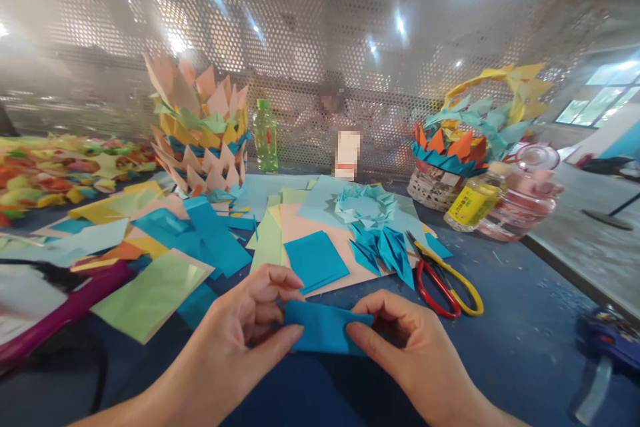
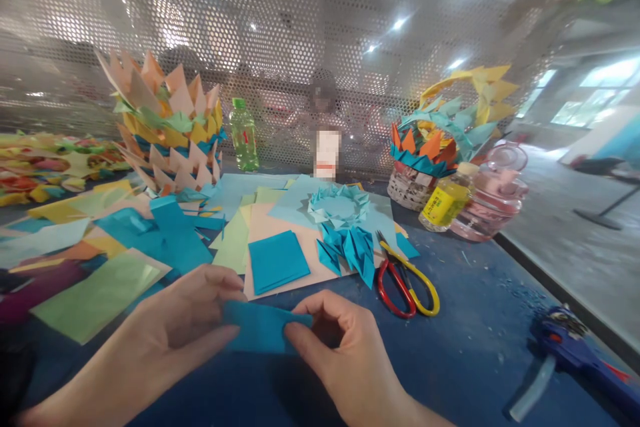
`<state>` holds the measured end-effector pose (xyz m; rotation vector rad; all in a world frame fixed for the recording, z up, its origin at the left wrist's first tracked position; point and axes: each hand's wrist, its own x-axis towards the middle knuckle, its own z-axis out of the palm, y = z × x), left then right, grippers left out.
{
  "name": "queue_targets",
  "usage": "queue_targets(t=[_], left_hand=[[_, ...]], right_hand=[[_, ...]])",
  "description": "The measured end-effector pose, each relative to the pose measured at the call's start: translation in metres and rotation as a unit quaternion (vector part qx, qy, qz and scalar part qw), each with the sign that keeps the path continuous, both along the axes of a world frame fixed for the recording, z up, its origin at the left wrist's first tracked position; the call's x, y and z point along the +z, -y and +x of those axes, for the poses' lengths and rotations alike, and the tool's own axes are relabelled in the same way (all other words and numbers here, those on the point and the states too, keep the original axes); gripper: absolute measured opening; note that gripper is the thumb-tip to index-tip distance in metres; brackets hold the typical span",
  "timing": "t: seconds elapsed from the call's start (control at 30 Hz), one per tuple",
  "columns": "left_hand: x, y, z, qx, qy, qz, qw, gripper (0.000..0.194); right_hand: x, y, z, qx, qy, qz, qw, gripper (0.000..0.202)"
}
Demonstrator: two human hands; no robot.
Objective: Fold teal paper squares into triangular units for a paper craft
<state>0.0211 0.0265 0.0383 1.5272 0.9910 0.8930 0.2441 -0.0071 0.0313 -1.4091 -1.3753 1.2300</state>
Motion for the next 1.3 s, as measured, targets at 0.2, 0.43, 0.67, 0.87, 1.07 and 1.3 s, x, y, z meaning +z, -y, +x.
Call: queue_targets(t=[0.2,0.43,0.67,0.87,1.07,1.3], left_hand=[[0.004,0.001,0.001,-0.015,-0.046,-0.041,0.998,0.036],[0.017,0.005,0.005,-0.082,-0.138,-0.15,0.976,0.023],[0.014,0.006,0.005,-0.12,-0.146,-0.16,0.969,0.028],[0.014,0.007,0.004,-0.115,-0.143,-0.157,0.97,0.027],[0.012,0.004,0.005,-0.116,-0.139,-0.164,0.97,0.028],[0.009,0.008,0.005,-0.114,-0.124,-0.16,0.973,0.026]], right_hand=[[0.0,0.005,0.001,0.02,0.071,0.065,0.995,0.019],[0.001,0.012,0.0,0.079,0.129,0.21,0.966,0.01],[0.003,0.009,-0.001,0.073,0.119,0.181,0.973,0.01],[0.0,0.01,-0.001,0.059,0.077,0.071,0.993,0.019],[0.0,0.008,-0.003,0.087,0.023,-0.02,0.996,0.023],[0.008,0.008,-0.009,0.136,-0.038,-0.071,0.987,0.033]])
